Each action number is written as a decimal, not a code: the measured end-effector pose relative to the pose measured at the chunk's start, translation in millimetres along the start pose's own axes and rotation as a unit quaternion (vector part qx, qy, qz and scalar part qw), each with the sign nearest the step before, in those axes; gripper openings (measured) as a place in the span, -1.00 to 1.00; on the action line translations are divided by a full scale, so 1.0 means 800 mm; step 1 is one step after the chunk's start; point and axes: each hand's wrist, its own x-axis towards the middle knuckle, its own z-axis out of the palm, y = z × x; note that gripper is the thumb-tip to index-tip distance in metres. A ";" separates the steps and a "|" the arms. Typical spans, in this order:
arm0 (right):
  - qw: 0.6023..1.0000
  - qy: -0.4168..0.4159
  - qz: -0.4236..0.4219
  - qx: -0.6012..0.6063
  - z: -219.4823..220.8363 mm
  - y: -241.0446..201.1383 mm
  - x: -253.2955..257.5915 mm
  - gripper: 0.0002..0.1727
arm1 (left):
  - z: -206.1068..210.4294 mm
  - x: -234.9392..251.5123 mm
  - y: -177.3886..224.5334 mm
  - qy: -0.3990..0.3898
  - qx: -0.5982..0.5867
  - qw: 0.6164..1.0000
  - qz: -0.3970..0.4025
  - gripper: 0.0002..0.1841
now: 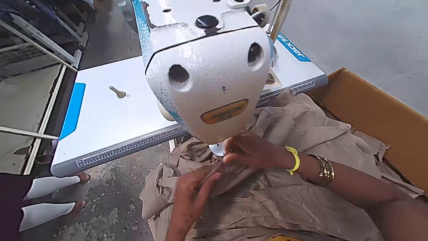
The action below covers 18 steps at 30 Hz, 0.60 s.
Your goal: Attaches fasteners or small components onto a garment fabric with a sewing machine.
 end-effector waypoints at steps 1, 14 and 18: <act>0.999 -0.007 0.030 0.028 -0.001 -0.002 -0.006 -0.64 | -0.018 -0.004 -0.006 0.020 0.013 1.000 -0.017 -0.63; 0.964 0.028 0.249 0.085 -0.020 0.034 0.014 -0.77 | -0.075 -0.013 -0.073 0.113 0.149 0.968 -0.166 -0.58; 0.961 0.059 0.271 -0.002 -0.029 0.033 0.001 -0.88 | -0.068 0.006 -0.064 0.099 0.189 0.965 -0.152 -0.55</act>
